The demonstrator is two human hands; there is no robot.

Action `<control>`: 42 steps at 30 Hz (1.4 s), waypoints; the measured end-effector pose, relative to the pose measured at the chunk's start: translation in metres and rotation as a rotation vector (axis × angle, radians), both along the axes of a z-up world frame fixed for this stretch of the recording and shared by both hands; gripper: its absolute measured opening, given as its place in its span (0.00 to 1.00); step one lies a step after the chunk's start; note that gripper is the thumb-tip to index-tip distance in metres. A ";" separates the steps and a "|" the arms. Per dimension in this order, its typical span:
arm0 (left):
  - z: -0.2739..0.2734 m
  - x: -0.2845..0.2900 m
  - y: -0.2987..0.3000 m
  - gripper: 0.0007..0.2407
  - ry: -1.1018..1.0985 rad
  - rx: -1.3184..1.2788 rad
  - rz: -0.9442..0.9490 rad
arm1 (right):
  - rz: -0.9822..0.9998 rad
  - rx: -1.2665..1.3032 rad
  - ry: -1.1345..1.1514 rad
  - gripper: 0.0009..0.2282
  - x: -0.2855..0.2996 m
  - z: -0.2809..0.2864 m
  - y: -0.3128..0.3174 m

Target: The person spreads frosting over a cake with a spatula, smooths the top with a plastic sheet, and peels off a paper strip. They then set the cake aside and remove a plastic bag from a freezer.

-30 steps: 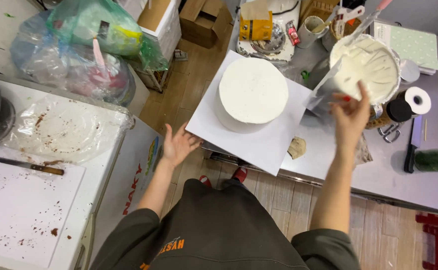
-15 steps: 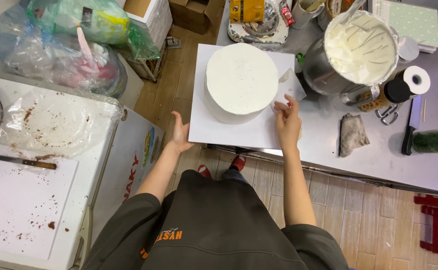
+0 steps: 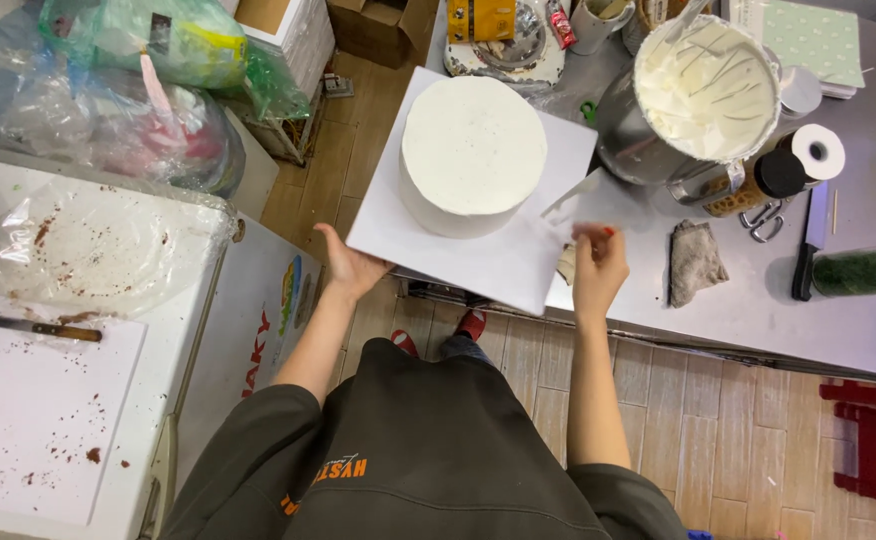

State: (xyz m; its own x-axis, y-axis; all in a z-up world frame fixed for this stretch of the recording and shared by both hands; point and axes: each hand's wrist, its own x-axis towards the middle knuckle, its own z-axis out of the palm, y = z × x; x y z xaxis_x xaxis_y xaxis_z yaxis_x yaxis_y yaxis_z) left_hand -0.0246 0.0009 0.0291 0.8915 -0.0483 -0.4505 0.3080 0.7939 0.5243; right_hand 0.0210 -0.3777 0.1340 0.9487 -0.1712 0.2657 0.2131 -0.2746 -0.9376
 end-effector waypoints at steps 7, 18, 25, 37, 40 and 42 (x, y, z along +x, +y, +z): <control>0.013 -0.008 -0.006 0.57 -0.116 -0.008 -0.115 | 0.004 -0.023 -0.058 0.10 0.058 -0.010 0.014; 0.003 -0.018 -0.018 0.58 -0.137 -0.071 -0.122 | 0.211 -0.047 -0.027 0.12 0.049 -0.018 0.037; -0.005 -0.037 -0.050 0.52 -0.083 -0.130 -0.304 | 0.177 -0.091 0.015 0.12 -0.010 -0.018 0.034; 0.010 -0.023 -0.013 0.58 -0.140 -0.034 -0.175 | -0.075 -0.090 -0.035 0.11 -0.053 -0.009 0.005; 0.003 -0.032 -0.029 0.58 -0.164 -0.116 -0.286 | -0.042 -0.144 -0.004 0.14 -0.036 -0.001 0.014; -0.003 -0.040 -0.037 0.58 -0.193 -0.205 -0.380 | -0.008 -0.144 0.044 0.14 -0.029 0.001 0.024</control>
